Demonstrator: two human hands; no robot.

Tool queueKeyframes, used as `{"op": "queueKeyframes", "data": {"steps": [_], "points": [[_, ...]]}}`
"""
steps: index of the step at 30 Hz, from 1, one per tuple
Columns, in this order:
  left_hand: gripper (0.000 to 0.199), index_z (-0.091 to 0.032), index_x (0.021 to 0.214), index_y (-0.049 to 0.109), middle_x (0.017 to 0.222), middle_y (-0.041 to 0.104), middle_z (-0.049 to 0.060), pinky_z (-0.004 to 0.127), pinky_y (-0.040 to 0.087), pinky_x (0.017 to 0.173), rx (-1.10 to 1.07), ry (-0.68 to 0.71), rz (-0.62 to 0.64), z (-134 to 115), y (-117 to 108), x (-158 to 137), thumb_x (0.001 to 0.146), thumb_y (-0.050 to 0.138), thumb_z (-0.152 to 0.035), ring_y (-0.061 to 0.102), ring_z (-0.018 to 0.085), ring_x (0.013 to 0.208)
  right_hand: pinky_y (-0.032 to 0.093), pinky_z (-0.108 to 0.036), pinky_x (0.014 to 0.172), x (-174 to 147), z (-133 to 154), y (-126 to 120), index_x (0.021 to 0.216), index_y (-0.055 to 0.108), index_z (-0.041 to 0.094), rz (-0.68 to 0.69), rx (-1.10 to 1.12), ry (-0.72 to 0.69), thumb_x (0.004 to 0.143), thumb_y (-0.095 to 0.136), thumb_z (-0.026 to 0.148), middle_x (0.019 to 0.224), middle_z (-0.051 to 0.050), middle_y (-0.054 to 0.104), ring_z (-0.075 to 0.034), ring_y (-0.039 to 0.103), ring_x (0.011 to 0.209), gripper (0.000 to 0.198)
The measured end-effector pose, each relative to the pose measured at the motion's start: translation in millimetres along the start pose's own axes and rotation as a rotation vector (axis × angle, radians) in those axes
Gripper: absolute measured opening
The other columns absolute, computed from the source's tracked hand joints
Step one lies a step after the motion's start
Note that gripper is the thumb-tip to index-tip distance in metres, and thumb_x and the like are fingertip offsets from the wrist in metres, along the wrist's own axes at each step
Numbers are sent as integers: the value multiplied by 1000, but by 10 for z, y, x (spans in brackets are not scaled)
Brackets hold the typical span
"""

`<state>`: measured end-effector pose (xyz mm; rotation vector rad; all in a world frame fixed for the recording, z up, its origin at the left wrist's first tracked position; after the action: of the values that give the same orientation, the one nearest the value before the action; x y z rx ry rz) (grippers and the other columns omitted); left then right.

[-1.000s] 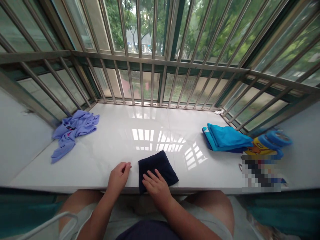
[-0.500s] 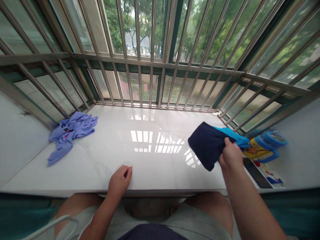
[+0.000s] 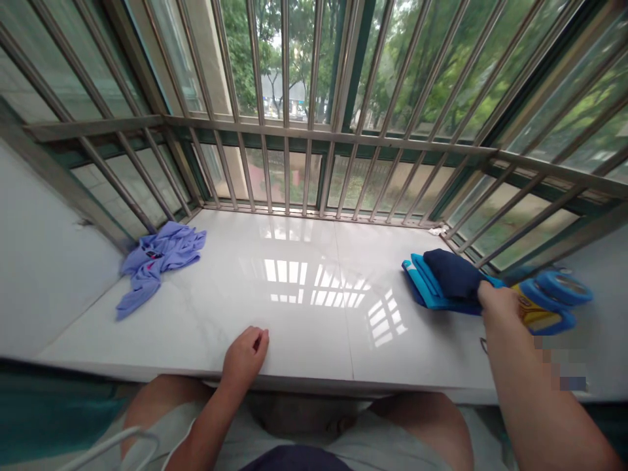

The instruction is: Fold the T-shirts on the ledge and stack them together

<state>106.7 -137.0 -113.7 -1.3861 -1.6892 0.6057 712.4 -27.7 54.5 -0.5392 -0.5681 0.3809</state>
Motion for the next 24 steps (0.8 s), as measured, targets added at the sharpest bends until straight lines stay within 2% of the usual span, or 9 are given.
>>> {"op": "queueKeyframes", "data": {"steps": [2, 5, 9, 12, 15, 17, 19, 22, 24], "points": [[42, -27, 69, 51, 71, 59, 1, 33, 43, 67, 5, -11, -2, -12, 3, 3, 108, 43, -43, 59, 20, 68, 33, -69, 111, -26, -56, 39, 138, 59, -6, -42, -55, 64, 91, 68, 17, 145, -53, 48, -54, 45, 150, 54], [42, -27, 69, 50, 72, 60, 1, 33, 43, 68, 8, -31, 11, -48, -2, 2, 107, 44, -42, 59, 20, 69, 28, -58, 121, -33, -19, 198, 142, 60, 2, 52, -39, -37, 92, 75, 20, 154, -44, 49, -42, 41, 156, 55], [42, -25, 67, 54, 72, 62, 2, 32, 43, 68, -22, -78, 48, -62, -10, 24, 106, 45, -42, 60, 20, 70, 19, -59, 123, -46, 27, 504, 99, 74, 12, 395, 22, -69, 85, 84, 21, 155, -37, 52, -41, 41, 157, 20], [42, -25, 71, 61, 68, 64, 0, 31, 46, 65, -106, -148, 52, 66, -58, 149, 105, 47, -45, 62, 19, 65, 7, -64, 124, -53, 7, 624, 89, 73, 15, 446, 47, 9, 81, 89, 24, 163, -34, 47, -44, 29, 163, 20], [32, -24, 85, 69, 80, 72, 3, 34, 56, 76, -100, -207, -85, 387, -263, 435, 102, 50, -42, 69, 21, 74, 4, -72, 121, -85, -4, 579, 113, 79, 15, 409, -54, -50, 86, 88, 36, 169, -34, 40, -47, 20, 166, 35], [25, -21, 98, 71, 107, 76, 12, 44, 56, 100, -46, -236, -201, 710, -510, 691, 99, 51, -37, 72, 29, 104, 5, -74, 122, -176, -21, 478, 140, 72, 15, 334, -124, -202, 91, 84, 46, 171, -33, 36, -47, 16, 167, 59], [35, -12, 122, 67, 139, 67, 25, 58, 41, 121, 12, -287, -305, 1092, -821, 953, 97, 52, -32, 57, 38, 139, 10, -71, 126, -374, -82, 356, 156, 60, 13, 242, -130, -413, 96, 73, 55, 171, -33, 36, -43, 16, 168, 74], [59, 4, 146, 50, 165, 41, 38, 62, 29, 129, 261, -493, -421, 1659, -1311, 1276, 97, 55, -29, 33, 45, 161, 23, -64, 129, -907, -309, 206, 155, 59, 7, 189, -94, -719, 105, 48, 66, 164, -34, 46, -39, 26, 166, 78], [68, 8, 152, 42, 165, 40, 40, 60, 34, 126, 408, -682, -325, 1945, -1558, 1420, 99, 55, -33, 34, 45, 160, 29, -66, 128, -1396, -536, 159, 146, 63, 7, 251, -82, -871, 106, 43, 64, 158, -32, 53, -43, 33, 162, 73]]}}
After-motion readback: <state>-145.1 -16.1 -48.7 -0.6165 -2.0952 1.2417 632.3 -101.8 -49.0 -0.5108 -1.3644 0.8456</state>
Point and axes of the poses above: each hand's wrist, its own x-axis towards the middle knuckle, its own y-axis out of the palm, z = x × y, the point moved 1 cm from there along x, towards the middle knuckle
